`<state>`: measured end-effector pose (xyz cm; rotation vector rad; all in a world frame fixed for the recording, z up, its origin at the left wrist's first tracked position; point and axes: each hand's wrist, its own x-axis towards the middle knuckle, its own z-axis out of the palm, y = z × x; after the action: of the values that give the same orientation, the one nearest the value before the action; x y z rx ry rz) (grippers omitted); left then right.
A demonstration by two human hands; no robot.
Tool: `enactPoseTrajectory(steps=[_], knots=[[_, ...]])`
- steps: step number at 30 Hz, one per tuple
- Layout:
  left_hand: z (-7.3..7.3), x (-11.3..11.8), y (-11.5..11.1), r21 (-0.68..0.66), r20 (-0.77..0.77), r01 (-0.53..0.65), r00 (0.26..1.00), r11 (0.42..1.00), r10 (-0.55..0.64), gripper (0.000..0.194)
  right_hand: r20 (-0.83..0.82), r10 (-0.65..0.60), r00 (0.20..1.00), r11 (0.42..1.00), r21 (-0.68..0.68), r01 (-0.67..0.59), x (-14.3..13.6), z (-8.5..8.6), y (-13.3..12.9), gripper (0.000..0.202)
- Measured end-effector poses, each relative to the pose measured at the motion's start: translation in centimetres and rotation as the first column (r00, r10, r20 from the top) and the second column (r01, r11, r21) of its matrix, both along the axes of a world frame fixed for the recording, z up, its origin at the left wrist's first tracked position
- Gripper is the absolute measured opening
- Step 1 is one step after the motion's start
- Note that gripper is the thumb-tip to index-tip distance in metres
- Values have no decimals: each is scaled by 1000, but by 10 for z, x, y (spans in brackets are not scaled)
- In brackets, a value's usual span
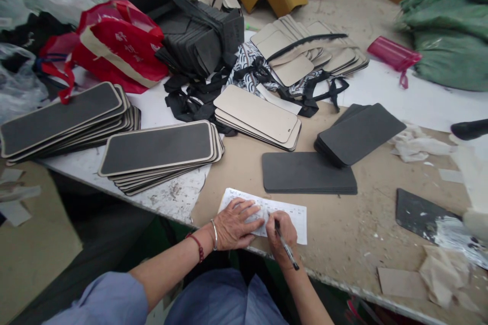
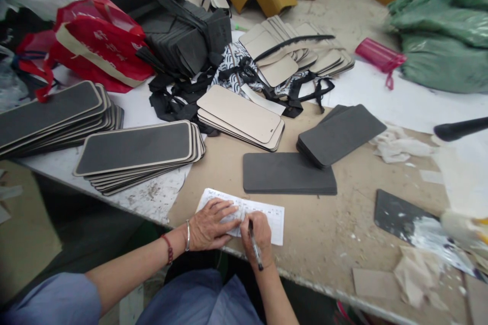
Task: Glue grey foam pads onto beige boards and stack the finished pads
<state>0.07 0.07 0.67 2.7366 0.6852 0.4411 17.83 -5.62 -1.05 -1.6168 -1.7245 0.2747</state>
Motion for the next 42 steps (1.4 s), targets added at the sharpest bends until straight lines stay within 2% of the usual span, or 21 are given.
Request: enactPoseTrajectory(steps=[15,20,35,42], knots=[[1,0,0,-3,-28,-2,1000,1000,2,39,14,-8,1000,1000,9,8,0,-3,-2,10],[0,0,0,-1,-29,0,1000,1000,0,40,-2,-56,998,998,8,56,0,-4,-3,10],[1,0,0,5,-22,-4,1000,1000,4,40,45,-26,999,999,40,24,1,0,-1,11],[0,0,0,3,-11,-7,1000,1000,7,40,122,-11,992,997,77,2,1,3,0,14]])
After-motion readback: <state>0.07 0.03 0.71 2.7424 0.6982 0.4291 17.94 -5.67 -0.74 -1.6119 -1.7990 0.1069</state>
